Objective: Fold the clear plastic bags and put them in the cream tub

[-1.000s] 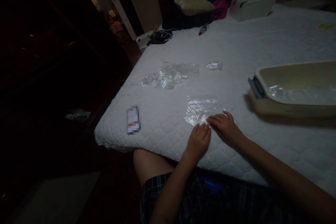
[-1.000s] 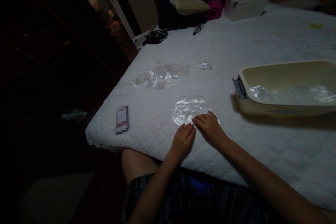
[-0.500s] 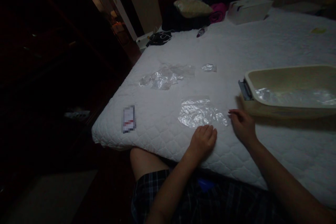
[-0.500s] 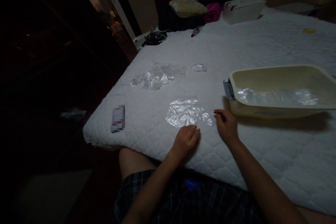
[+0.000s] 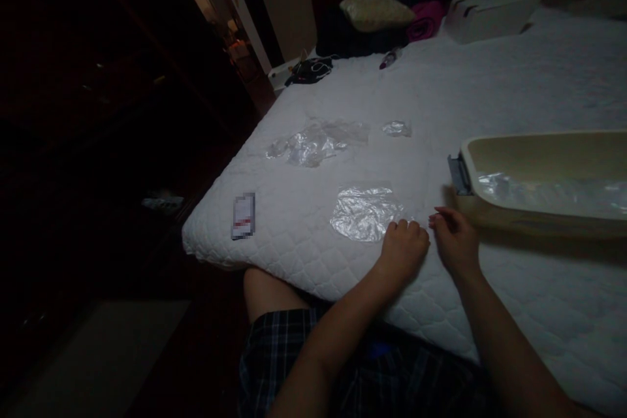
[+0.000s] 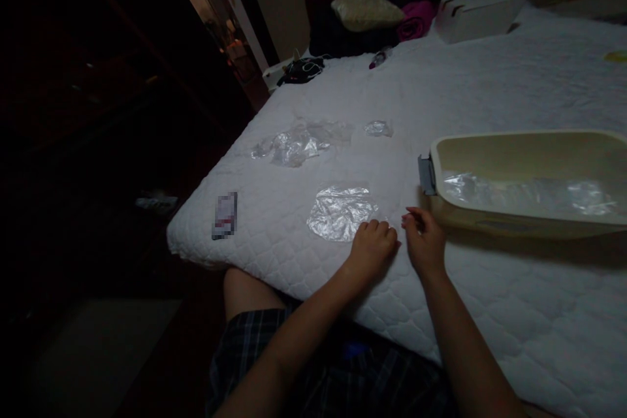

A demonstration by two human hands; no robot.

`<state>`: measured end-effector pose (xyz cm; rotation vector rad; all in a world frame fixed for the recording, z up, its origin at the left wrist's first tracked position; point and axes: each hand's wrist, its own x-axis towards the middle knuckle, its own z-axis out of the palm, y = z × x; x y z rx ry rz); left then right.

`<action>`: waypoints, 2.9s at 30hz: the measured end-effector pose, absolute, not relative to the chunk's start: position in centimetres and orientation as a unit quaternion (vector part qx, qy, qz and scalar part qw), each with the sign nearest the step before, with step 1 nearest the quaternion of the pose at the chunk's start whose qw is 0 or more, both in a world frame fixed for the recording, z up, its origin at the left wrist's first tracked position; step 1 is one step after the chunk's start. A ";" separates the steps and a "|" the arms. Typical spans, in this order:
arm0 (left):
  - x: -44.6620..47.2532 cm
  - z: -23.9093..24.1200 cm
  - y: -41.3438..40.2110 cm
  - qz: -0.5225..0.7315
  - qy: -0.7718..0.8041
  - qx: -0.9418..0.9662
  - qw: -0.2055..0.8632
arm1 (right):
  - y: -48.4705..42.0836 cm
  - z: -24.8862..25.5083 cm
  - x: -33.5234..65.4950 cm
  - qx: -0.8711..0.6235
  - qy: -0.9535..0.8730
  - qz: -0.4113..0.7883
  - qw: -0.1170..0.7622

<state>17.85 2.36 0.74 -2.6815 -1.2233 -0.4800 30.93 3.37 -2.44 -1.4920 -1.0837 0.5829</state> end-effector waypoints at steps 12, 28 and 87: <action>18.8 1.2 2.2 -0.158 -0.414 -0.895 0.053 | 3.6 -3.1 31.1 -0.617 -0.473 0.242 0.581; 14.5 3.7 3.7 -0.413 -0.585 -0.643 -0.271 | 2.7 -1.9 29.5 -0.472 -0.786 -0.027 0.398; 0.3 -0.3 14.7 -0.307 -0.447 -0.510 -0.667 | 9.4 -1.0 29.0 -0.576 -0.450 0.517 0.445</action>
